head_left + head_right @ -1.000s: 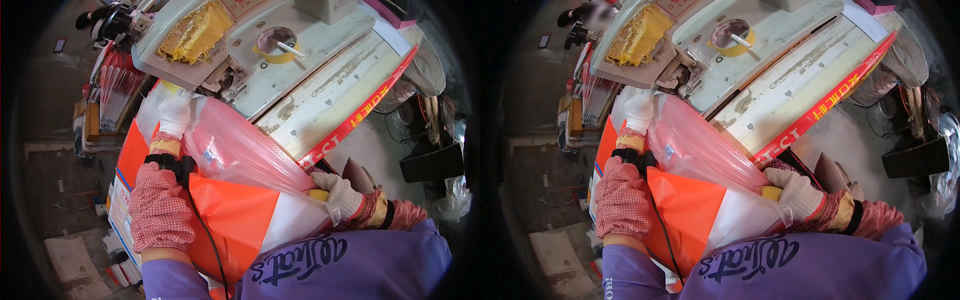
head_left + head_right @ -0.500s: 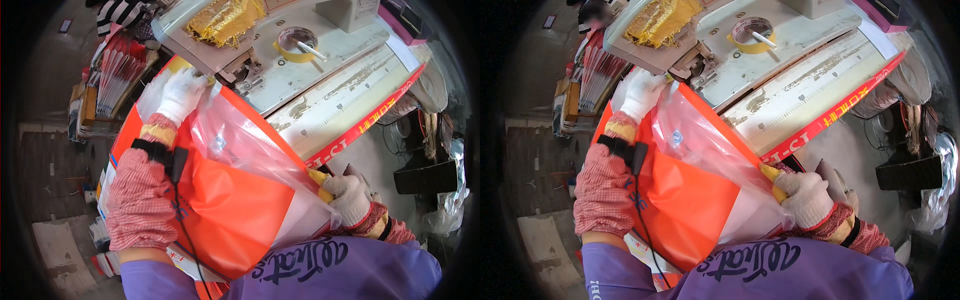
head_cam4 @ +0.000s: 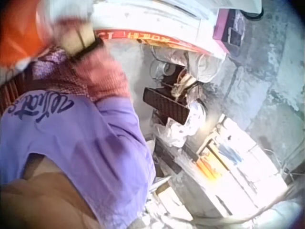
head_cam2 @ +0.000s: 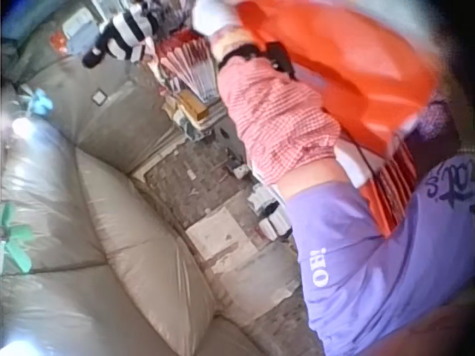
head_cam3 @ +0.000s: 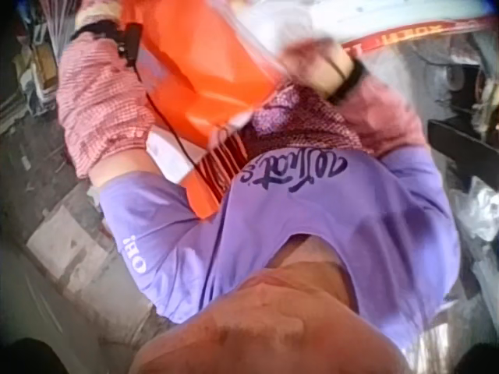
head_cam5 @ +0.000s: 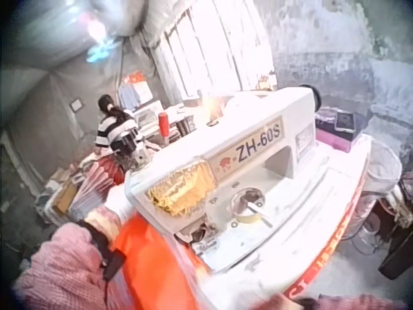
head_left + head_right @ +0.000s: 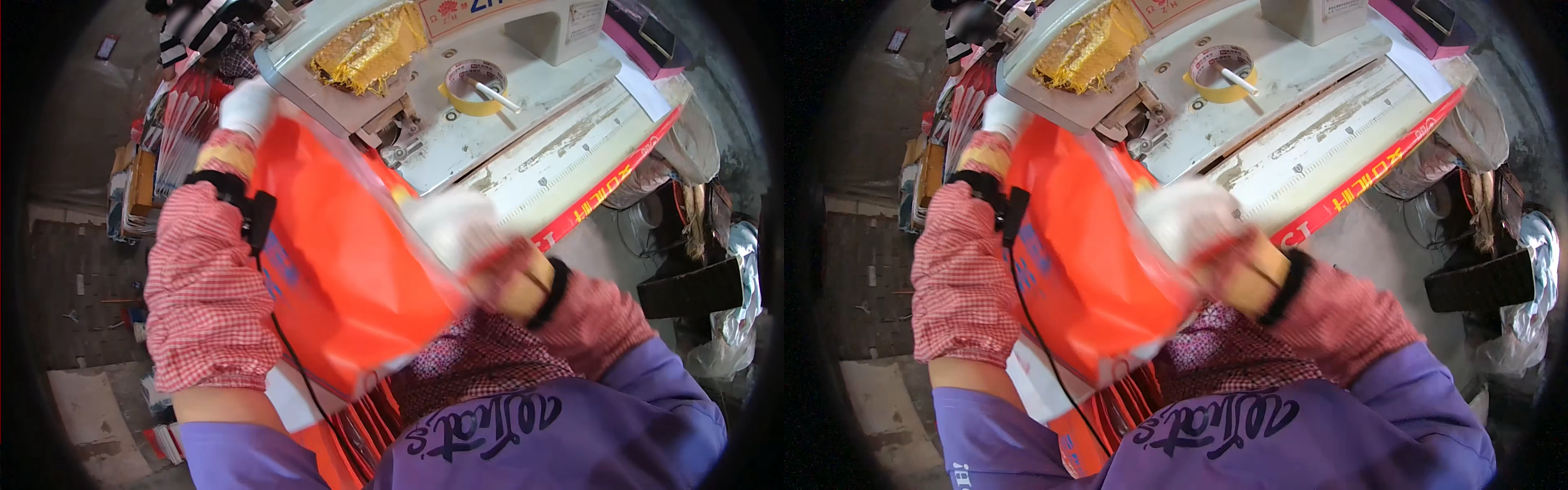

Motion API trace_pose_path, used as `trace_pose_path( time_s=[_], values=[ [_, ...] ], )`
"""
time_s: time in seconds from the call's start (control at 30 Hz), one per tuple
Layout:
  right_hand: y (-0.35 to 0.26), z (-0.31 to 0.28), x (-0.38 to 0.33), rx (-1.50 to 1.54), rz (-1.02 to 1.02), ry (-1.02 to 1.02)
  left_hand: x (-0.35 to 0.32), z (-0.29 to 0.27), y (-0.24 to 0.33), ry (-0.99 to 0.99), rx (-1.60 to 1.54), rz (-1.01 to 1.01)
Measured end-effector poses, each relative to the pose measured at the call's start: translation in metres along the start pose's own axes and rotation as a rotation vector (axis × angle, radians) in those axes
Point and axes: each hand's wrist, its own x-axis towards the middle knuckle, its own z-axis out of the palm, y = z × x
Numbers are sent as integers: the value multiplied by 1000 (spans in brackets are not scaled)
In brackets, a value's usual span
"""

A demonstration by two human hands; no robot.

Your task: Inserting inner plastic liners into industrial woven bags and stacking them.

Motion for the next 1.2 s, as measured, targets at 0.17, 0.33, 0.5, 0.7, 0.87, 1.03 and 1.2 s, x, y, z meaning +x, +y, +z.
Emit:
trace_pose_path(
  time_s=[0.17,0.33,0.5,0.7,0.87,1.03,1.2],
  values=[
    [-36,-2,89,-520,260,-300,-12,-58,0,-178,237,128],
    [-5,-56,116,-627,241,-649,-68,-120,93,-341,47,502],
    [39,-56,144,-663,43,-765,-95,-171,188,-335,-81,958],
    [27,-42,132,-823,-11,-663,-91,-185,175,-1326,-182,797],
    [23,-47,121,-1013,-252,-617,-74,-200,163,-1250,-692,-41],
    [6,-40,99,-1135,-116,-558,-138,-245,203,-1614,519,603],
    [0,-3,69,-1108,-55,166,-201,-232,224,-1361,-68,416]
  ],
)
